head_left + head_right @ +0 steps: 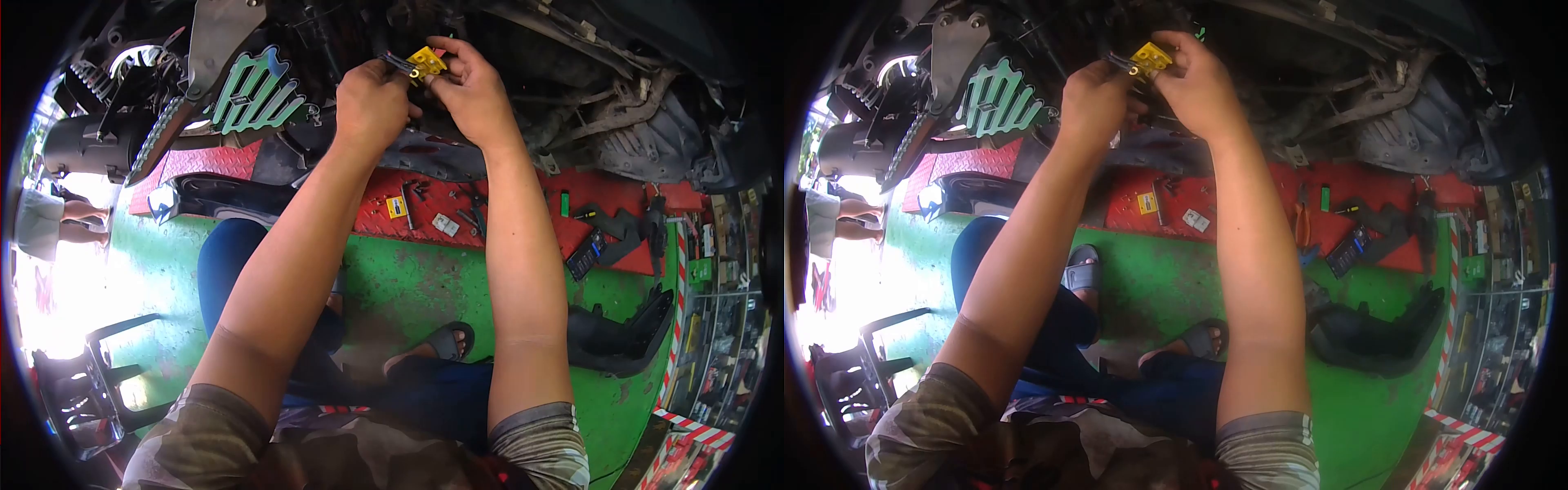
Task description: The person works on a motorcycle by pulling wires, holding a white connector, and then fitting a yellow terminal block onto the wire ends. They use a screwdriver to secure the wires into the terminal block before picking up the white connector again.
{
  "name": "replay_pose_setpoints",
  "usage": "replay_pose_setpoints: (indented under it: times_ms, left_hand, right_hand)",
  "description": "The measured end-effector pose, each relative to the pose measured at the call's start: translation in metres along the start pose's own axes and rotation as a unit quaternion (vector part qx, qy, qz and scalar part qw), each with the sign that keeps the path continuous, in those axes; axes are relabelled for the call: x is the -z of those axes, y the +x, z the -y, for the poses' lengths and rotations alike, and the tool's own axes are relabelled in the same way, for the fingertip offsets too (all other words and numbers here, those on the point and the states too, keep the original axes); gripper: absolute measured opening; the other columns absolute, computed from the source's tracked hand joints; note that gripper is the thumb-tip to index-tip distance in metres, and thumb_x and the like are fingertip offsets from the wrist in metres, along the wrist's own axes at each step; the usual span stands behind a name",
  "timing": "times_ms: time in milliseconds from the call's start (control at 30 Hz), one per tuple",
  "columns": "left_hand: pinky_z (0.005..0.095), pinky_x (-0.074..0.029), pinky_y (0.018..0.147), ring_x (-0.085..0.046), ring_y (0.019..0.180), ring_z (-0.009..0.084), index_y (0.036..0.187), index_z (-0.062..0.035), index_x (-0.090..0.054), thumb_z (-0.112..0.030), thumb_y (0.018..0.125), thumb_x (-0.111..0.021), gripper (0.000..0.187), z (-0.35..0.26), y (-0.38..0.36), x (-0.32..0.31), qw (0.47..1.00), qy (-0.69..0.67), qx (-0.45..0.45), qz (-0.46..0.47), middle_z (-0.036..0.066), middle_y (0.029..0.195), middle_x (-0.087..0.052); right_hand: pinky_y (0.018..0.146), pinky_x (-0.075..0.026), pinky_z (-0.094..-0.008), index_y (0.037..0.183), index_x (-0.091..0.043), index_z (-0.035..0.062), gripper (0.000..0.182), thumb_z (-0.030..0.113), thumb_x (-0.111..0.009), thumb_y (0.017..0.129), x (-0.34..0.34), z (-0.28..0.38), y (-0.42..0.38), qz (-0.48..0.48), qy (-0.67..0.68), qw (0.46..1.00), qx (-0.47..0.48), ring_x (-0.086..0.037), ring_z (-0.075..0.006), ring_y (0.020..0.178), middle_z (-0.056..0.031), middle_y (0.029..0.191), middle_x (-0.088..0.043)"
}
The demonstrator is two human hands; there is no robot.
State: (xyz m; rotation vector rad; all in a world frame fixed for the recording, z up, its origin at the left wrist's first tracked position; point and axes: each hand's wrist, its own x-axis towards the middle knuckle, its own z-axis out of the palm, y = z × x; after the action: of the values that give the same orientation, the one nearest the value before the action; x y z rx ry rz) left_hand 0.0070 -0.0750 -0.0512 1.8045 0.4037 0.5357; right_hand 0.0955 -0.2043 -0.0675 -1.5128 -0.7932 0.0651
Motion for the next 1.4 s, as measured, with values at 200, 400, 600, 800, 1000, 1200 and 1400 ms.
replay_pose_setpoints:
  times_ms: [200,400,600,800,1000,1200,1400]
  left_hand:
    - [0.0289,-0.053,0.053,-0.071,0.059,0.0174,0.108,0.0053,-0.072,-0.015,0.094,-0.062,0.026,-0.005,-0.001,-0.002,0.999,-0.034,0.003,-0.005,0.012,0.076,-0.073]
    - [0.0289,-0.054,0.055,-0.073,0.062,0.0182,0.110,0.0071,-0.070,-0.017,0.098,-0.062,0.028,0.005,0.006,0.003,0.999,-0.026,-0.020,0.035,0.013,0.080,-0.074]
    - [0.0287,-0.054,0.061,-0.071,0.067,0.0175,0.118,0.0060,-0.068,-0.019,0.099,-0.064,0.032,-0.003,0.003,0.012,0.995,-0.030,-0.006,0.090,0.014,0.095,-0.074]
    - [0.0281,-0.053,0.059,-0.071,0.066,0.0172,0.120,0.0061,-0.068,-0.020,0.099,-0.064,0.034,0.004,0.007,0.014,0.994,-0.027,-0.002,0.102,0.014,0.092,-0.074]
    - [0.0286,-0.053,0.057,-0.071,0.064,0.0179,0.116,0.0070,-0.069,-0.019,0.099,-0.062,0.032,0.005,0.010,0.016,0.993,-0.049,-0.043,0.102,0.014,0.081,-0.073]
    - [0.0386,-0.058,0.065,-0.072,0.065,0.0267,0.102,0.0062,-0.068,-0.022,0.097,-0.065,0.029,-0.013,0.005,0.020,0.993,-0.008,0.031,0.113,0.015,0.066,-0.068]
    - [0.0293,-0.052,0.055,-0.071,0.060,0.0192,0.110,0.0086,-0.068,-0.019,0.099,-0.061,0.030,0.010,0.012,0.018,0.991,-0.026,-0.063,0.115,0.016,0.076,-0.071]
  right_hand:
    - [0.075,-0.056,-0.0246,0.139,-0.057,0.0021,0.046,-0.004,-0.065,0.094,0.002,-0.009,-0.003,-0.022,-0.072,0.995,0.058,-0.069,-0.0112,0.084,-0.0103,0.112,-0.074]
    - [0.071,-0.055,-0.0266,0.125,-0.063,-0.0005,0.031,0.001,-0.068,0.095,0.025,0.023,-0.010,-0.049,0.000,0.999,0.020,-0.068,-0.0132,0.082,-0.0090,0.106,-0.072]
    - [0.061,-0.051,-0.0250,0.102,-0.074,0.0037,0.019,0.019,-0.074,0.090,0.056,0.090,-0.051,0.278,-0.172,0.935,-0.137,-0.064,-0.0081,0.067,-0.0010,0.082,-0.071]
    - [0.068,-0.056,-0.0405,0.100,-0.077,0.0001,0.022,0.015,-0.076,0.083,0.035,0.017,-0.101,0.431,-0.448,0.721,-0.306,-0.071,-0.0261,0.073,-0.0151,0.081,-0.074]
    - [0.081,-0.057,-0.0453,0.101,-0.076,0.0013,0.025,0.017,-0.077,0.082,0.058,-0.074,-0.158,0.395,-0.556,0.674,-0.282,-0.072,-0.0374,0.092,-0.0190,0.100,-0.075]
    - [0.089,-0.055,-0.0504,0.103,-0.074,0.0055,0.017,0.015,-0.068,0.089,-0.031,-0.139,-0.158,0.282,-0.418,0.857,-0.105,-0.069,-0.0406,0.100,-0.0181,0.104,-0.072]
    - [0.088,-0.056,-0.0500,0.105,-0.074,0.0064,0.019,0.012,-0.066,0.089,-0.124,-0.199,-0.160,0.104,-0.356,0.924,-0.094,-0.069,-0.0398,0.100,-0.0184,0.107,-0.071]
